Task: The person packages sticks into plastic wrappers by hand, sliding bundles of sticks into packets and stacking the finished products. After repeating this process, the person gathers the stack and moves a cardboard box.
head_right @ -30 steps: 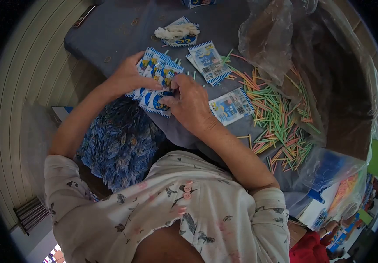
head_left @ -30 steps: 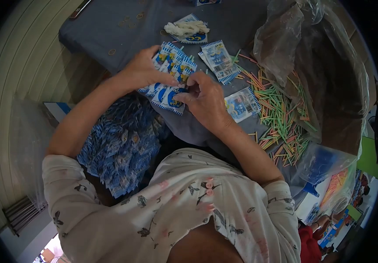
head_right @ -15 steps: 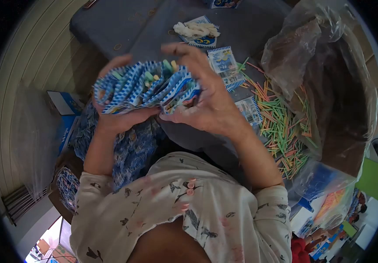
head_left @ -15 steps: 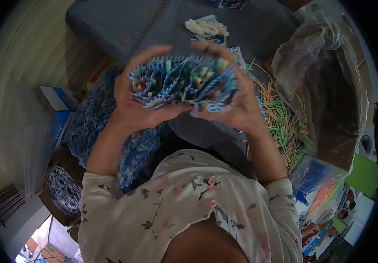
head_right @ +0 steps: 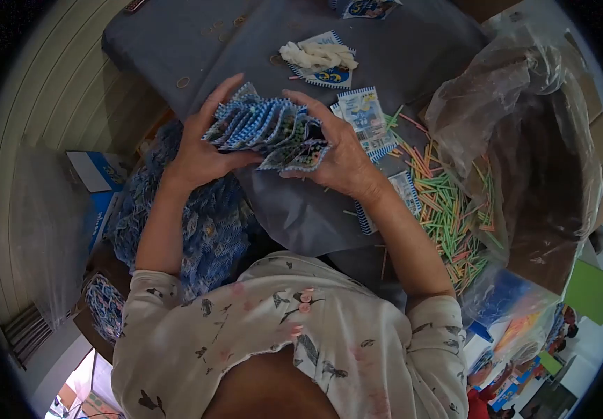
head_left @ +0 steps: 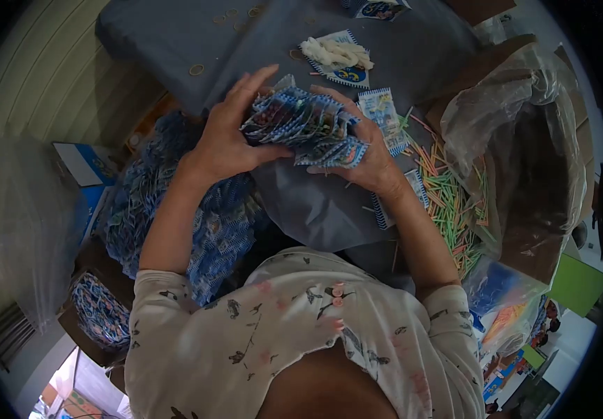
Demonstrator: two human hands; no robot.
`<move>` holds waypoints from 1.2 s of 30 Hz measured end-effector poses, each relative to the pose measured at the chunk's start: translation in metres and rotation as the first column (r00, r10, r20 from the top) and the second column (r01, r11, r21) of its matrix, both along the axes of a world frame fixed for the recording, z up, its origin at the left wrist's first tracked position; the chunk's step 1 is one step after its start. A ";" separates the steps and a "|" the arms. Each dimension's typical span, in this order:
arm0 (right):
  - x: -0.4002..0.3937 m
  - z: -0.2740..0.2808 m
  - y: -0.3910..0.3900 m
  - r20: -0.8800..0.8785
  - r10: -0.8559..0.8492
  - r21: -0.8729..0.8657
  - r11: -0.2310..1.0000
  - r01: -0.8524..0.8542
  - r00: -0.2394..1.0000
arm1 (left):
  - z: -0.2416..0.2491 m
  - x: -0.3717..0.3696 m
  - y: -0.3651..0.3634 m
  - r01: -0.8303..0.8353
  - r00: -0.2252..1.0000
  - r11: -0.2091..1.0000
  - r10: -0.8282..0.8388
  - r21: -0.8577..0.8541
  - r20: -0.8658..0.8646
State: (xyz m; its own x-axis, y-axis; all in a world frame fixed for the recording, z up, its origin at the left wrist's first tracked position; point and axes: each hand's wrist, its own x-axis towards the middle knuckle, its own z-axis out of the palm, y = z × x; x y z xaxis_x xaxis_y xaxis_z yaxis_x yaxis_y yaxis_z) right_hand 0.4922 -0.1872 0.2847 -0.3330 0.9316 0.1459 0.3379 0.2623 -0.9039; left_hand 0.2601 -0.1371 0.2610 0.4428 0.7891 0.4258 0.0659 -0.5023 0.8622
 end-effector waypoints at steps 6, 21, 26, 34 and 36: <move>-0.008 0.028 0.005 -0.100 0.170 0.244 0.960 -0.141 0.980 | 0.031 -0.003 0.001 0.136 0.976 0.949 -0.178 0.286 0.129; -0.011 0.012 0.012 0.019 0.010 -0.048 0.999 -0.009 1.000 | -0.009 -0.007 0.015 0.068 0.995 0.991 -0.076 0.113 0.067; -0.013 0.000 0.015 -0.014 -0.016 0.080 0.997 0.017 1.000 | -0.023 -0.001 0.000 -0.081 0.997 0.963 0.078 0.258 0.022; -0.003 -0.015 0.010 0.152 -0.086 0.084 0.994 0.074 0.985 | 0.020 -0.014 0.001 0.069 0.997 0.992 -0.066 0.106 -0.036; -0.002 -0.013 0.013 0.217 -0.084 0.215 0.976 0.037 0.973 | 0.039 -0.005 -0.005 0.023 0.998 0.983 -0.011 0.182 -0.067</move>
State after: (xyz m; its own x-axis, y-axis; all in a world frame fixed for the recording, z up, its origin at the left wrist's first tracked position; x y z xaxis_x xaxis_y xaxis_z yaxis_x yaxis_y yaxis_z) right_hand 0.4905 -0.1746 0.2713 -0.3229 0.9081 0.2667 0.5458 0.4089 -0.7314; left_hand 0.2553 -0.1426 0.3003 0.4873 0.6930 0.5314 0.1097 -0.6523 0.7500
